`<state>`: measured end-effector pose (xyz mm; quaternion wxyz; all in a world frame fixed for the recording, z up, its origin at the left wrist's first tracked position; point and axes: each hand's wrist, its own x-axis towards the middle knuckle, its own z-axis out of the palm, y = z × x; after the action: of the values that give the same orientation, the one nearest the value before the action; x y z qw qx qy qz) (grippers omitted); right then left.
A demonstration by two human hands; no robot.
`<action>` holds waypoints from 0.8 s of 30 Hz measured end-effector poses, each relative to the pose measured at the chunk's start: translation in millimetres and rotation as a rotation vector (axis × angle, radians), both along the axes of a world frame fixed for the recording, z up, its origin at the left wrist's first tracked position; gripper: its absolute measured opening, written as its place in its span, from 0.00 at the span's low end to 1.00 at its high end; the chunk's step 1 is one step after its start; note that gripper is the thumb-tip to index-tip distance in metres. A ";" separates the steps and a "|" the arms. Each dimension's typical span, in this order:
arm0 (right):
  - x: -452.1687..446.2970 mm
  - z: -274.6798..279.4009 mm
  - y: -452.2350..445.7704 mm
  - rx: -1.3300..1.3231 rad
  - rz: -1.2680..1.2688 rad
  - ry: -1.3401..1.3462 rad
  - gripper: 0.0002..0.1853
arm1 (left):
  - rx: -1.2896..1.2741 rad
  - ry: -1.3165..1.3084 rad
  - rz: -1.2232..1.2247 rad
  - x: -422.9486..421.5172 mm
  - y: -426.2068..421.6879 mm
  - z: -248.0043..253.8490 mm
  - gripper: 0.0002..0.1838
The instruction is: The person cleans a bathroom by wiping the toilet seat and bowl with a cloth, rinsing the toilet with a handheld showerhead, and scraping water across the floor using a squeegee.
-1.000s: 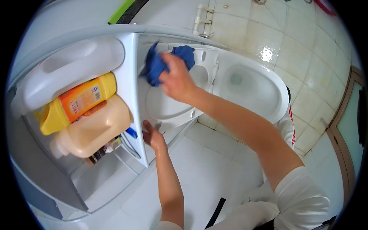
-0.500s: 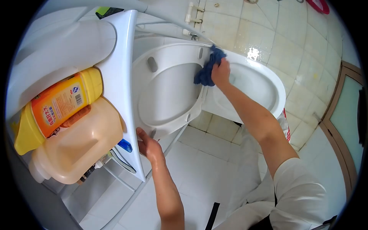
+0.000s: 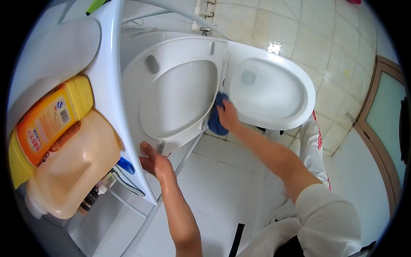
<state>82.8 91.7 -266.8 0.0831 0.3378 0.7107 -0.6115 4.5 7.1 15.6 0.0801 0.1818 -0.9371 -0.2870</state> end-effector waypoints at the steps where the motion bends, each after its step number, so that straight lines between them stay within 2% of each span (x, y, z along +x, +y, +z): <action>1: -19.7 1.5 18.0 0.039 -0.085 0.076 0.17 | -0.021 -0.002 -0.011 0.5 -2.5 -0.9 0.37; 2: -38.2 6.9 36.1 0.069 -0.166 0.142 0.17 | -0.018 -0.006 0.030 2.0 6.4 1.9 0.37; 3: -62.0 23.7 62.5 0.111 -0.139 0.117 0.17 | -0.007 -0.042 0.097 1.7 20.2 8.3 0.37; 4: -78.9 18.6 72.3 0.134 -0.117 0.079 0.22 | -0.013 -0.048 0.083 0.8 17.1 7.6 0.37; 7: -61.5 14.6 28.2 0.185 -0.171 0.007 0.26 | 0.011 -0.095 0.109 2.2 15.2 10.9 0.38; 8: -42.0 16.7 5.4 0.091 -0.138 -0.047 0.29 | 0.005 -0.106 0.118 3.4 15.9 12.4 0.38; 10: -9.0 34.6 -38.1 -0.010 -0.100 -0.056 0.26 | 0.014 -0.104 0.108 2.3 15.3 12.3 0.39; 12: 3.2 89.6 -51.3 -0.065 0.013 -0.017 0.23 | 0.015 -0.114 0.094 1.9 16.0 13.4 0.39; 14: 5.7 121.7 -62.6 0.012 0.048 0.085 0.22 | -0.041 -0.105 0.030 5.0 8.0 12.6 0.38; 15: 8.0 145.3 -62.7 -0.023 0.176 0.161 0.24 | -0.091 -0.080 -0.023 4.5 -4.4 6.8 0.38; 16: 11.3 159.2 -83.5 0.034 0.170 0.282 0.25 | -0.138 -0.054 -0.076 4.8 -9.5 4.2 0.38; 17: 6.3 200.7 -74.8 -0.099 0.050 0.350 0.26 | -0.073 -0.081 -0.057 4.7 1.3 11.7 0.38; 18: 0.3 215.9 -78.4 -0.083 -0.013 0.426 0.26 | -0.009 -0.113 -0.035 5.0 17.7 23.8 0.38; 21: 3.7 190.3 -91.8 0.181 0.004 0.392 0.24 | -0.065 -0.098 -0.104 6.2 0.6 15.8 0.38; 24: 23.4 101.5 -99.0 0.323 -0.027 0.101 0.25 | -0.090 -0.139 -0.086 6.3 -4.7 13.6 0.37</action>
<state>106.2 -7.3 -165.3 -0.0164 0.3249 0.7983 -0.5068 10.7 2.4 29.2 0.0104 0.1569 -0.9593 -0.2347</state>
